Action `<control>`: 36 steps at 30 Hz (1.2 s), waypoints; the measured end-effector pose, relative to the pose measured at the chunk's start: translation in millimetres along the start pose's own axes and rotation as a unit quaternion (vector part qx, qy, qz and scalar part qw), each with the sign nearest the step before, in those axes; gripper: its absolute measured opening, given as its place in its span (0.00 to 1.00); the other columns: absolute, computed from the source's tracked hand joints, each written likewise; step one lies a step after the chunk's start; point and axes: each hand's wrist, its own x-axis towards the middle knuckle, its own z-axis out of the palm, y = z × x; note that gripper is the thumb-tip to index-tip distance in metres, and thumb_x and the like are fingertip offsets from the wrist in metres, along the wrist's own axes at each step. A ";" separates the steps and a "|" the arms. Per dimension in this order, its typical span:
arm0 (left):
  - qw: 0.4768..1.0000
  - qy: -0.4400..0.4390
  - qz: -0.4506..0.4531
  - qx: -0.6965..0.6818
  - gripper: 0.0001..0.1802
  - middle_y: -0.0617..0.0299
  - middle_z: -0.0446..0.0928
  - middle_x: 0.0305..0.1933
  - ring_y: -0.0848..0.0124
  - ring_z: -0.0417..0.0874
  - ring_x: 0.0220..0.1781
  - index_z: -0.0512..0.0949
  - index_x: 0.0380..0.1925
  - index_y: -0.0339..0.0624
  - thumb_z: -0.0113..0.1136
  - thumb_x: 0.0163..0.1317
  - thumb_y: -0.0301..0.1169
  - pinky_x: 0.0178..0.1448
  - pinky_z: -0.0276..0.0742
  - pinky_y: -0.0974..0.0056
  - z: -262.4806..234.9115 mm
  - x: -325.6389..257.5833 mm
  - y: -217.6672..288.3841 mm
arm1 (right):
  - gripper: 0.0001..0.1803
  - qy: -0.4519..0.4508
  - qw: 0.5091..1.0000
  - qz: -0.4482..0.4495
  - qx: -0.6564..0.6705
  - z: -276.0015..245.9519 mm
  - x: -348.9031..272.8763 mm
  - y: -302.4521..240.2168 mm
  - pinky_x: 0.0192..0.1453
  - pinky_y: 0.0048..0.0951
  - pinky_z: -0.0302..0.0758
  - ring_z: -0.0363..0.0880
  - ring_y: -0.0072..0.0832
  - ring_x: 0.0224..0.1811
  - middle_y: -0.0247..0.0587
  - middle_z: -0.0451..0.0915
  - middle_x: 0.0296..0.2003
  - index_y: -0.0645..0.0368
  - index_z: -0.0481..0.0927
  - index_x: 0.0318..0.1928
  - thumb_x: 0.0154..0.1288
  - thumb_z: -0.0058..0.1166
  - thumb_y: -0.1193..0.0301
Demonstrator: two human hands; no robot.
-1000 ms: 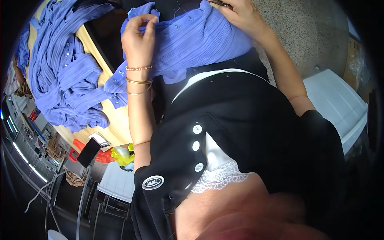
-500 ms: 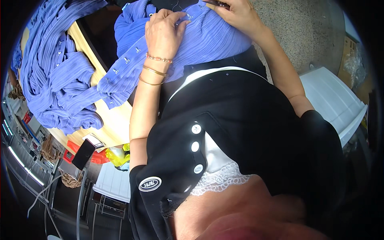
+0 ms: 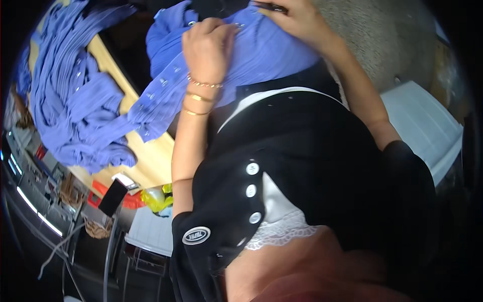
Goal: The person picks up a garment from the table, spreads it open, and trims loose threads along its fasteners using thread snips.
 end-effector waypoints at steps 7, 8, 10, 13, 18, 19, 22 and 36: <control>0.999 -0.036 -0.032 0.012 0.06 0.68 0.80 0.35 0.65 0.80 0.41 0.84 0.33 0.50 0.67 0.58 0.36 0.44 0.66 0.61 -4.8 -0.8 8.0 | 0.17 -0.033 0.999 0.021 -0.018 -10.7 -8.8 -11.6 0.43 0.33 0.78 0.82 0.37 0.38 0.47 0.81 0.39 0.62 0.81 0.50 0.61 0.62 0.71; 0.999 -0.036 -0.034 0.013 0.06 0.68 0.80 0.35 0.65 0.80 0.41 0.84 0.33 0.50 0.67 0.58 0.36 0.44 0.66 0.61 -5.9 -1.3 8.2 | 0.18 -0.058 0.998 0.025 -0.020 -11.6 -9.2 -12.2 0.42 0.33 0.78 0.82 0.36 0.37 0.47 0.80 0.39 0.62 0.80 0.51 0.61 0.62 0.71; 0.997 -0.051 -0.053 0.008 0.06 0.67 0.80 0.36 0.65 0.80 0.40 0.83 0.34 0.49 0.66 0.60 0.36 0.44 0.67 0.61 -7.4 -2.4 8.1 | 0.19 -0.066 0.998 0.023 -0.011 -10.3 -10.0 -11.4 0.43 0.33 0.78 0.82 0.36 0.38 0.48 0.80 0.40 0.62 0.79 0.52 0.61 0.62 0.71; 0.997 -0.044 -0.065 -0.016 0.08 0.67 0.80 0.37 0.65 0.79 0.41 0.84 0.40 0.52 0.66 0.61 0.37 0.45 0.67 0.61 -2.8 -5.3 2.4 | 0.19 -0.072 0.997 0.020 -0.003 -10.8 -9.8 -11.5 0.43 0.32 0.78 0.82 0.36 0.38 0.48 0.80 0.40 0.63 0.77 0.52 0.61 0.62 0.71; 0.997 -0.062 -0.053 -0.016 0.10 0.69 0.79 0.36 0.66 0.78 0.41 0.86 0.41 0.57 0.68 0.58 0.38 0.46 0.66 0.61 0.4 2.0 4.7 | 0.19 -0.067 0.998 0.008 -0.008 -8.5 -10.1 -9.5 0.44 0.32 0.78 0.81 0.37 0.37 0.48 0.80 0.40 0.62 0.77 0.52 0.61 0.62 0.71; 0.997 -0.065 -0.044 -0.007 0.11 0.70 0.79 0.36 0.67 0.78 0.41 0.87 0.41 0.59 0.69 0.57 0.38 0.46 0.66 0.61 1.7 2.8 3.9 | 0.19 -0.072 0.997 0.003 0.001 -8.7 -10.2 -9.8 0.44 0.32 0.78 0.81 0.36 0.37 0.47 0.79 0.40 0.62 0.77 0.52 0.61 0.62 0.71; 0.998 -0.062 -0.016 0.019 0.09 0.71 0.78 0.35 0.68 0.77 0.41 0.87 0.36 0.57 0.70 0.55 0.39 0.46 0.65 0.61 1.8 6.4 0.3 | 0.19 -0.073 0.997 0.010 -0.005 -8.8 -12.6 -8.4 0.44 0.32 0.78 0.80 0.36 0.37 0.47 0.78 0.39 0.62 0.78 0.52 0.61 0.62 0.71; 0.999 -0.040 -0.030 0.005 0.06 0.68 0.79 0.37 0.65 0.78 0.42 0.82 0.32 0.49 0.66 0.60 0.36 0.47 0.64 0.60 -3.3 -3.4 1.7 | 0.16 -0.076 0.993 -0.077 -0.041 -13.2 -11.3 -11.0 0.43 0.34 0.76 0.78 0.40 0.37 0.46 0.77 0.35 0.63 0.82 0.47 0.59 0.64 0.71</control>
